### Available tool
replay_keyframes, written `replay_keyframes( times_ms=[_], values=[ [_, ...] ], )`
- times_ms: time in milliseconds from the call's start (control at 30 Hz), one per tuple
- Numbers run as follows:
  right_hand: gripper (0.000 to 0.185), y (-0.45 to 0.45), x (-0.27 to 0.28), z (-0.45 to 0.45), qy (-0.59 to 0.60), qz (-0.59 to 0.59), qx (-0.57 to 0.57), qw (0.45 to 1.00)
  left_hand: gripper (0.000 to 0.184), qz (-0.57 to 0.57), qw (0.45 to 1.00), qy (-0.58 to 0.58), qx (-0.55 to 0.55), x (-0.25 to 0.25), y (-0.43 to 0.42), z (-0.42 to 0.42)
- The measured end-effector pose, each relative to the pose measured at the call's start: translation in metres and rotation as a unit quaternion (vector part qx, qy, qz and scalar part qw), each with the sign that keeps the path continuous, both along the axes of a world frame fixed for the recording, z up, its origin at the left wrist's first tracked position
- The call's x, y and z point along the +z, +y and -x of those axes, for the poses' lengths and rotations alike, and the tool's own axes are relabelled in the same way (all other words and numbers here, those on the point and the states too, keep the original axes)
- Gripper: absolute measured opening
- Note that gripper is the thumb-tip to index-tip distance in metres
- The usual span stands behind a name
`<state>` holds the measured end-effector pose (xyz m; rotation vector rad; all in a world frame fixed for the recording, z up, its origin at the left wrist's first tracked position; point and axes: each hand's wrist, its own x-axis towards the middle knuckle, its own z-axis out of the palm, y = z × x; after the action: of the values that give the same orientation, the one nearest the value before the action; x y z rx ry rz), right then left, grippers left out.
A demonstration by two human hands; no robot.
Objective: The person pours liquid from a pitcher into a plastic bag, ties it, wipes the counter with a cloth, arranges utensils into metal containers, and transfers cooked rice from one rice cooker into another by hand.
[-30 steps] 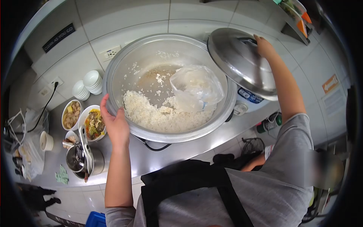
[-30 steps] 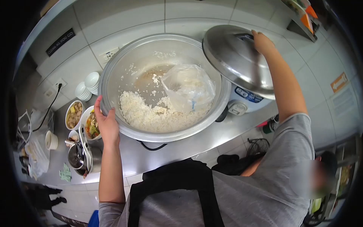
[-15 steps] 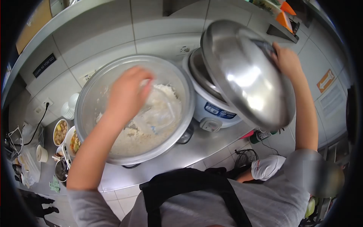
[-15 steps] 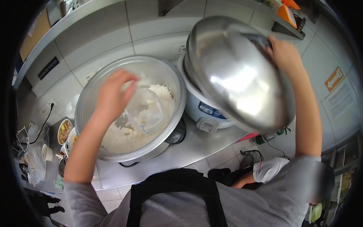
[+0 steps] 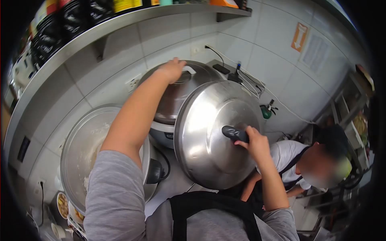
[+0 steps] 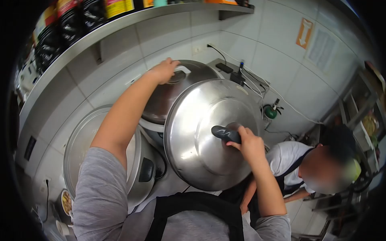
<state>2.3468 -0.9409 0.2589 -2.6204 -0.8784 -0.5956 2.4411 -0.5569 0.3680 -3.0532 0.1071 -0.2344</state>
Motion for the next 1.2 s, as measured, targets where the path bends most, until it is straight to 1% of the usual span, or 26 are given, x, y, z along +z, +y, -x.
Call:
replay_keyframes(
  times_ms=[33,67,133,167,233,267,300,333,367,400,467,500,533,567,600,667,767,867,900,967,1000,1033,1067,1100,1167,1200],
  values=[
    [0.054,0.000,-0.011,0.004,0.016,-0.013,-0.011,1.000,0.045,0.033,0.998,-0.017,0.042,0.000,-0.002,-0.001],
    [0.054,-0.002,-0.021,0.007,0.018,-0.014,-0.019,1.000,0.045,0.032,0.999,-0.014,0.035,-0.001,-0.003,-0.007],
    [0.053,-0.004,-0.037,0.012,0.058,-0.095,-0.037,0.993,0.045,0.015,0.997,0.058,0.056,-0.001,-0.001,-0.017],
    [0.053,-0.007,-0.045,0.014,0.060,-0.095,-0.038,0.993,0.045,0.015,0.997,0.060,0.055,-0.001,0.001,-0.022],
    [0.051,-0.012,-0.059,0.018,0.078,-0.157,-0.070,0.982,0.036,-0.024,0.997,0.061,0.033,0.000,0.006,-0.023],
    [0.050,-0.015,-0.067,0.020,0.117,-0.194,-0.079,0.971,0.034,-0.023,1.000,0.003,0.004,-0.001,0.010,-0.022],
    [0.048,-0.019,-0.075,0.021,0.127,-0.224,-0.082,0.963,0.030,-0.024,0.998,-0.057,-0.001,-0.005,0.021,-0.034],
    [0.046,-0.022,-0.082,0.022,0.146,-0.251,-0.087,0.953,0.029,-0.007,0.993,-0.114,-0.033,0.006,0.026,-0.034],
    [0.045,-0.026,-0.090,0.021,0.163,-0.277,-0.091,0.943,0.030,-0.021,0.991,-0.123,-0.039,0.019,0.038,-0.041],
    [0.043,-0.031,-0.105,0.018,0.177,-0.304,-0.083,0.932,0.033,0.015,0.992,-0.122,-0.042,0.037,0.039,-0.038],
    [0.044,-0.032,-0.108,0.024,0.175,-0.311,-0.095,0.929,0.037,0.045,0.986,-0.145,-0.068,0.062,0.045,-0.031],
    [0.046,-0.032,-0.112,0.023,0.165,-0.327,-0.088,0.926,0.035,0.070,0.982,-0.154,-0.088,0.068,0.057,-0.035],
    [0.046,-0.031,-0.114,0.022,0.167,-0.327,-0.085,0.926,0.034,0.094,0.982,-0.147,-0.069,0.076,0.054,-0.028],
    [0.047,-0.031,-0.116,0.024,0.162,-0.355,-0.069,0.918,0.033,0.118,0.982,-0.138,-0.051,0.083,0.051,-0.020],
    [0.049,-0.031,-0.118,0.026,0.156,-0.381,-0.053,0.910,0.033,0.118,0.983,-0.136,-0.048,0.092,0.040,-0.006],
    [0.051,-0.033,-0.118,0.030,0.152,-0.380,-0.060,0.911,0.037,0.220,0.969,-0.055,0.102,0.106,0.019,0.019],
    [0.053,-0.036,-0.115,0.034,0.152,-0.395,-0.060,0.904,0.039,0.219,0.970,-0.075,0.077,0.106,0.033,0.028],
    [0.052,-0.045,-0.113,0.038,0.138,-0.397,-0.059,0.906,0.038,0.228,0.968,-0.093,0.051,0.108,0.030,0.057],
    [0.049,-0.047,-0.112,0.039,0.095,-0.389,-0.047,0.915,0.039,0.240,0.966,-0.054,0.075,0.116,0.013,0.082],
    [0.041,-0.049,-0.099,0.049,0.137,-0.411,-0.030,0.901,0.039,0.247,0.967,-0.018,0.066,0.115,0.018,0.104],
    [0.039,-0.052,-0.101,0.049,0.146,-0.416,-0.016,0.897,0.039,0.240,0.968,-0.015,0.072,0.115,0.015,0.123],
    [0.037,-0.056,-0.104,0.049,0.155,-0.422,-0.003,0.893,0.039,0.234,0.969,-0.012,0.076,0.114,0.010,0.141],
    [0.038,-0.061,-0.109,0.046,0.142,-0.406,0.015,0.903,0.038,0.227,0.970,-0.008,0.086,0.113,0.009,0.158],
    [0.038,-0.056,-0.097,0.055,0.142,-0.416,0.016,0.898,0.038,0.215,0.973,-0.019,0.083,0.108,0.015,0.172],
    [0.038,-0.066,-0.100,0.060,0.198,-0.391,0.001,0.899,0.037,0.185,0.977,0.005,0.105,0.106,0.013,0.214],
    [0.038,-0.065,-0.099,0.063,0.182,-0.392,0.023,0.902,0.037,0.187,0.977,0.014,0.099,0.103,0.018,0.235]
  ],
)
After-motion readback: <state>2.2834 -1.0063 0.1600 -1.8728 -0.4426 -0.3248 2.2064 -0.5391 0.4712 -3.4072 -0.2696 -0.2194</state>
